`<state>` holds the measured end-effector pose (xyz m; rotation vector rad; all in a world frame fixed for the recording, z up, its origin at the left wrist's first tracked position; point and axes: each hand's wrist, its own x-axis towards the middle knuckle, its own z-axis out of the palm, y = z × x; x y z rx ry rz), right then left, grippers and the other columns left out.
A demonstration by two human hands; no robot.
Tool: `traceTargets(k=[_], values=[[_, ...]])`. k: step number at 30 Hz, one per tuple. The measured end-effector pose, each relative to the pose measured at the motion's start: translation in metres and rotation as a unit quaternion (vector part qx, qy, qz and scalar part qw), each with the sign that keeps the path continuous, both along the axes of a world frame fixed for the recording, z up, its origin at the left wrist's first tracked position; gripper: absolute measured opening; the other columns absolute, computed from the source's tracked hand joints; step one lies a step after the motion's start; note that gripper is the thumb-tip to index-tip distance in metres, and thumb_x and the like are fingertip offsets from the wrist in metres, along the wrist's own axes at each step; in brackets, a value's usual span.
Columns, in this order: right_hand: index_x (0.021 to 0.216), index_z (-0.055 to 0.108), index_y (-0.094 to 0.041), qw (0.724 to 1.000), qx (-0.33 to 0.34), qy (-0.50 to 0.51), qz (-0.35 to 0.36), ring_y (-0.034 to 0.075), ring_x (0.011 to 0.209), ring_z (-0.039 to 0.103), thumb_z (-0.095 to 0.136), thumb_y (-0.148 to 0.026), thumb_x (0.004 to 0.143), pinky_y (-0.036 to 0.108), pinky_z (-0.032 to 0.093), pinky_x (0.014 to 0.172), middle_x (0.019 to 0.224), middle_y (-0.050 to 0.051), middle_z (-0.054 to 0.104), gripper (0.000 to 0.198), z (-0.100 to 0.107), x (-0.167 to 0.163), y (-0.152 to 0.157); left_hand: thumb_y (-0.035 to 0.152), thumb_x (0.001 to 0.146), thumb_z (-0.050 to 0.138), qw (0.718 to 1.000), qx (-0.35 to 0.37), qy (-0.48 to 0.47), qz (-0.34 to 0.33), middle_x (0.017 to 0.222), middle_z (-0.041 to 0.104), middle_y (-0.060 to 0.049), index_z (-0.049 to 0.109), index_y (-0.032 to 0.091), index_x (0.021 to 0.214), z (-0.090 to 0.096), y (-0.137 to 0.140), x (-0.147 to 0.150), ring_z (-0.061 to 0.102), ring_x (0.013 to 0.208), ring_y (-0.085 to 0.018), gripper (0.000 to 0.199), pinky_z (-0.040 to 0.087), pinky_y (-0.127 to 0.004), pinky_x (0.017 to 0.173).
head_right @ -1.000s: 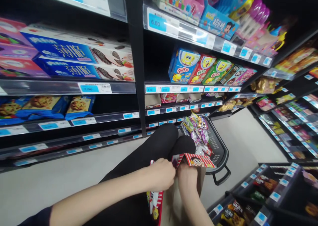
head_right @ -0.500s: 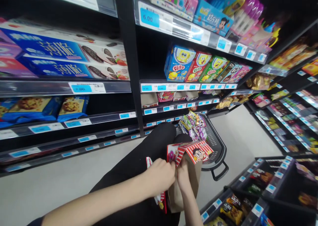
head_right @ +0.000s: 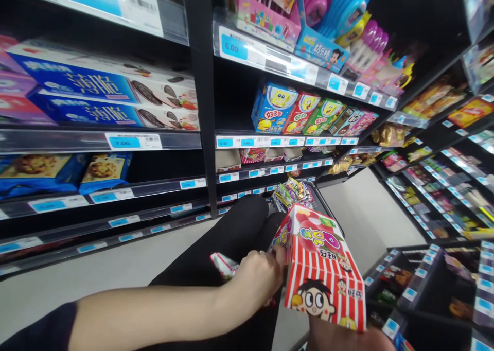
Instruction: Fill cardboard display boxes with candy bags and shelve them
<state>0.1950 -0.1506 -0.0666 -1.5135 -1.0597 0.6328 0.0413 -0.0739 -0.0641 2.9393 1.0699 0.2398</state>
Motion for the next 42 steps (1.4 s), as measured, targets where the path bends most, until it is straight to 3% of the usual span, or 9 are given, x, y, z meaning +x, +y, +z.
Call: traceTargets(k=[5,9,12,15,19,24,30,36,42], values=[[0.140,0.044,-0.026,0.961,0.004,0.250,-0.115,0.026,0.118,0.058,0.046,-0.044,0.091,0.046,0.054,0.092,0.131,0.007,0.060,0.052,-0.005,-0.004,0.007,0.008,0.088,0.046,0.999,-0.015,-0.026,0.012,0.064,0.065,-0.011,0.052,-0.001,0.122,-0.008,0.018,-0.003,0.065,0.053,-0.023,0.036,0.043,-0.027,0.047],[0.140,0.042,-0.031,0.952,0.079,0.252,-0.154,0.020,0.119,0.058,0.051,-0.035,0.091,0.037,0.056,0.090,0.132,0.002,0.060,0.050,-0.012,-0.016,0.023,0.040,0.094,0.047,0.981,-0.146,-0.107,0.069,0.066,0.068,-0.011,0.058,0.008,0.114,-0.005,0.032,-0.019,0.069,0.065,-0.026,0.040,0.044,-0.028,0.056],[0.142,0.038,-0.032,0.959,0.114,0.224,-0.131,0.020,0.113,0.061,0.051,-0.031,0.092,0.036,0.055,0.089,0.131,0.001,0.061,0.051,-0.018,-0.025,0.035,0.057,0.086,0.053,0.923,-0.330,-0.197,0.032,0.062,0.065,-0.003,0.067,0.015,0.093,0.002,0.036,-0.029,0.065,0.061,-0.021,0.044,0.039,-0.023,0.054],[0.139,0.044,-0.029,0.953,0.092,0.255,-0.133,0.019,0.105,0.066,0.054,-0.032,0.090,0.033,0.055,0.086,0.128,0.003,0.063,0.050,-0.025,-0.030,0.045,0.057,0.074,0.067,0.828,-0.486,-0.278,-0.036,0.045,0.047,0.009,0.063,0.016,0.108,0.000,0.037,-0.028,0.049,0.044,-0.012,0.053,0.030,-0.019,0.046],[0.135,0.049,-0.027,0.952,0.041,0.289,-0.093,0.020,0.096,0.069,0.057,-0.037,0.087,0.034,0.057,0.081,0.119,0.007,0.068,0.050,-0.039,-0.030,0.053,0.047,0.086,0.056,0.761,-0.520,-0.388,0.002,0.048,0.039,0.009,0.064,0.011,0.083,-0.016,0.040,-0.017,0.034,0.045,-0.007,0.037,0.023,-0.019,0.045],[0.120,0.063,-0.026,0.933,-0.015,0.352,0.074,0.027,0.101,0.067,0.065,-0.046,0.079,0.047,0.053,0.086,0.112,0.010,0.071,0.046,-0.059,0.012,0.047,0.030,0.091,0.050,0.803,-0.423,-0.419,-0.023,0.048,0.024,0.008,0.037,0.015,0.048,-0.040,0.044,-0.016,0.025,0.047,-0.005,0.047,0.020,-0.020,0.046],[0.101,0.072,-0.018,0.895,-0.145,0.379,0.184,0.031,0.094,0.069,0.069,-0.045,0.078,0.054,0.049,0.088,0.097,0.014,0.075,0.036,-0.063,0.041,0.084,0.022,0.089,0.052,0.871,-0.314,-0.369,-0.076,0.050,0.027,0.008,0.050,0.015,0.055,-0.054,0.056,-0.033,0.028,0.045,-0.006,0.035,0.022,-0.021,0.047],[0.104,0.069,-0.022,0.889,-0.114,0.343,0.282,0.029,0.098,0.068,0.074,-0.034,0.076,0.050,0.047,0.094,0.104,0.011,0.074,0.031,-0.067,0.005,0.162,0.023,0.092,0.048,0.858,-0.324,-0.392,0.076,0.047,0.026,0.008,0.047,0.016,0.053,-0.060,0.074,-0.052,0.026,0.044,-0.007,0.040,0.021,-0.021,0.046],[0.097,0.069,-0.022,0.882,-0.093,0.323,0.331,0.031,0.104,0.065,0.084,-0.037,0.063,0.047,0.047,0.095,0.098,0.009,0.075,0.041,-0.102,-0.020,0.210,0.031,0.089,0.052,0.822,-0.367,-0.376,0.220,0.047,0.041,0.007,0.065,0.016,0.068,-0.070,0.063,-0.068,0.033,0.044,-0.009,0.029,0.022,-0.023,0.047]])
